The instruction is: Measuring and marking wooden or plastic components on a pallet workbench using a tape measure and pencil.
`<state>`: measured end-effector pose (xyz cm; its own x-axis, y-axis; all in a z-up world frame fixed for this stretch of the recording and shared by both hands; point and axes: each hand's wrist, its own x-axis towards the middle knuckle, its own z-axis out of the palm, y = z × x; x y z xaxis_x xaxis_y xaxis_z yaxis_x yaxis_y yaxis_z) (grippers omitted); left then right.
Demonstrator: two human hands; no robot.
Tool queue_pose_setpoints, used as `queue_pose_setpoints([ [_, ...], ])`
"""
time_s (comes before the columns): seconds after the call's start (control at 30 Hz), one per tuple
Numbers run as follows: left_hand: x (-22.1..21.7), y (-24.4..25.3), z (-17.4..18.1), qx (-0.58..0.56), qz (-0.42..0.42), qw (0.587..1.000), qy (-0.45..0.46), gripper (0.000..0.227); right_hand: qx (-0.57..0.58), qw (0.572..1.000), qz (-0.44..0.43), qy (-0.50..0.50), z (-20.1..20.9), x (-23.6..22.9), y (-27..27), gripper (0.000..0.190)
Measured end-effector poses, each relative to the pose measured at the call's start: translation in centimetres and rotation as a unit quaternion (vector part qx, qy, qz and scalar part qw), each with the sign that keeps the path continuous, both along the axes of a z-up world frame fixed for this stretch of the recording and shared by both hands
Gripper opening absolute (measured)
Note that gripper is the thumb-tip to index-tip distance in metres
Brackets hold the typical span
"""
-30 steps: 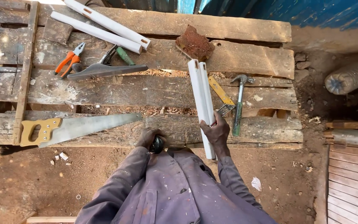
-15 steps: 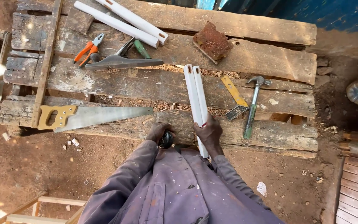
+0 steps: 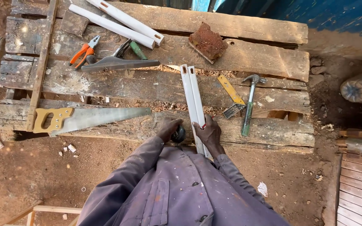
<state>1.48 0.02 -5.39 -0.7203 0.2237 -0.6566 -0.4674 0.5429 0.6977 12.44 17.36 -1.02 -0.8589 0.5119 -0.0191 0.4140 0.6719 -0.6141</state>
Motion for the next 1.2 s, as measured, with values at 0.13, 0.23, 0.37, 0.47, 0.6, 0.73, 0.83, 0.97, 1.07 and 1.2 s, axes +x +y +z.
queue_pose_setpoints([
  [0.13, -0.1, 2.9, -4.3, 0.005, -0.021, 1.0, 0.016, 0.033, -0.04, 0.998, -0.04, -0.004, -1.7, 1.5, 0.8, 0.052],
  [0.23, 0.3, 4.0, -3.1, 0.005, -0.014, 0.999, 0.035, 0.038, -0.041, 0.997, -0.056, -0.016, -3.1, 2.7, 1.3, 0.045],
  [0.37, 0.5, 4.6, -0.3, 0.032, -0.001, 0.999, 0.021, 0.035, -0.058, 0.997, -0.055, -0.019, -3.0, 2.8, 1.6, 0.036],
  [0.47, 1.0, 5.1, 2.6, 0.067, 0.021, 0.997, 0.005, 0.03, -0.086, 0.995, -0.049, -0.024, -2.1, 2.3, 2.0, 0.035],
  [0.6, 2.0, 6.7, 2.0, 0.103, 0.047, 0.992, -0.046, 0.031, -0.138, 0.989, -0.016, -0.041, -0.4, 1.7, 3.3, 0.036],
  [0.73, 2.0, 7.2, 1.9, 0.117, 0.056, 0.986, -0.1, 0.045, -0.154, 0.987, 0.001, -0.041, 0.2, 1.5, 3.6, 0.035],
  [0.83, 0.6, 5.4, 6.1, 0.13, 0.03, 0.991, -0.021, 0.031, -0.157, 0.986, -0.016, -0.043, 0.7, 1.6, 3.3, 0.037],
  [0.97, 0.3, 3.8, 9.3, 0.165, -0.012, 0.986, -0.005, 0.037, -0.149, 0.988, -0.026, -0.037, 1.1, 2.1, 2.6, 0.036],
  [1.07, -0.6, 2.6, 9.0, 0.171, -0.016, 0.985, 0.024, 0.038, -0.15, 0.987, -0.038, -0.032, 0.3, 2.5, 2.5, 0.037],
  [1.2, -2.5, 1.1, 7.3, 0.101, -0.026, 0.994, 0.045, 0.037, -0.167, 0.985, -0.036, -0.028, 0.5, 2.5, 2.2, 0.039],
])
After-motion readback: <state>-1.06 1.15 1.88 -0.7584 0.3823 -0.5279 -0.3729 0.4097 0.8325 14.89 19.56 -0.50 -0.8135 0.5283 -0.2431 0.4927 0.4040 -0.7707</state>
